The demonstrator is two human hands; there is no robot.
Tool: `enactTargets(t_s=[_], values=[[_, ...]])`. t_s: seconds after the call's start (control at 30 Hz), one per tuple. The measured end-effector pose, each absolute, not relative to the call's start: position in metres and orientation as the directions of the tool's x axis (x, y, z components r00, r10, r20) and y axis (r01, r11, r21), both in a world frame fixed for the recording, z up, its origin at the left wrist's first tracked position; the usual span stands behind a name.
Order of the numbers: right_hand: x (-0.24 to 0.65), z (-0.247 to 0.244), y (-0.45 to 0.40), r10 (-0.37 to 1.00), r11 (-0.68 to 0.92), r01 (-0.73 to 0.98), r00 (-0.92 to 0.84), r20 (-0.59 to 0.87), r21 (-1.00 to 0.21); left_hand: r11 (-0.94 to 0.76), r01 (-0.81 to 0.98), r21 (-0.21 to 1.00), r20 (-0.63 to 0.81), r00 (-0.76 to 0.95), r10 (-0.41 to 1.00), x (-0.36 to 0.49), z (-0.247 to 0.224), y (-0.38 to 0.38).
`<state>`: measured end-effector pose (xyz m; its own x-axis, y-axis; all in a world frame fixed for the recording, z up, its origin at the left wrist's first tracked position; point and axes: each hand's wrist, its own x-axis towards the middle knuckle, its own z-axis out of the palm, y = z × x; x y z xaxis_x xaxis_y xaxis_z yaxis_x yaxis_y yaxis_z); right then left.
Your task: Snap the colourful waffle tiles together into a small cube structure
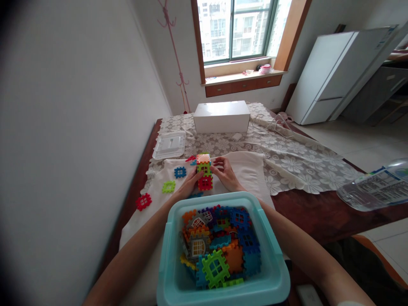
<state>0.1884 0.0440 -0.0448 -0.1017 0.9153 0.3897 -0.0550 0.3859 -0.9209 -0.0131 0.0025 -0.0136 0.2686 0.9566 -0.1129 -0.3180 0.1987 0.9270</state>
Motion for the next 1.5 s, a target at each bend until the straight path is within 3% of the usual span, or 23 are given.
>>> enactTargets(t_s=[0.1, 0.2, 0.33, 0.67, 0.83, 1.0, 1.2, 1.33, 1.5], values=[[0.187, -0.043, 0.045, 0.931, 0.113, -0.249, -0.312, 0.190, -0.962, 0.148, -0.266, 0.953, -0.079, 0.255, 0.964, -0.016, -0.014, 0.002], [0.191, -0.037, 0.043, 0.926, 0.011, -0.325, -0.352, 0.132, -0.946, 0.056, -0.194, 0.979, -0.009, 0.234, 0.972, -0.017, -0.015, 0.006], [0.197, -0.033, 0.043, 0.951, 0.057, -0.301, -0.275, 0.143, -0.952, -0.070, -0.113, 0.991, 0.096, 0.247, 0.964, -0.018, -0.014, 0.015], [0.195, -0.039, 0.044, 0.923, 0.139, -0.272, -0.313, 0.224, -0.952, -0.109, -0.159, 0.981, 0.144, 0.225, 0.964, -0.018, -0.015, 0.015], [0.195, -0.045, 0.048, 0.924, 0.229, -0.288, -0.236, 0.300, -0.930, -0.212, -0.140, 0.967, 0.232, 0.153, 0.961, -0.019, -0.017, 0.016], [0.204, -0.048, 0.053, 0.904, 0.269, -0.199, -0.285, 0.319, -0.942, -0.366, 0.035, 0.930, 0.351, 0.213, 0.912, -0.027, -0.029, 0.024], [0.205, -0.040, 0.051, 0.873, 0.332, -0.089, -0.348, 0.341, -0.939, -0.553, 0.283, 0.784, 0.458, 0.338, 0.822, -0.037, -0.033, 0.029], [0.204, -0.038, 0.051, 0.873, 0.344, -0.062, -0.346, 0.344, -0.937, -0.562, 0.303, 0.770, 0.460, 0.346, 0.818, -0.039, -0.033, 0.029], [0.206, -0.041, 0.053, 0.872, 0.307, -0.086, -0.373, 0.316, -0.948, -0.473, 0.213, 0.855, 0.398, 0.315, 0.862, -0.038, -0.035, 0.029]])
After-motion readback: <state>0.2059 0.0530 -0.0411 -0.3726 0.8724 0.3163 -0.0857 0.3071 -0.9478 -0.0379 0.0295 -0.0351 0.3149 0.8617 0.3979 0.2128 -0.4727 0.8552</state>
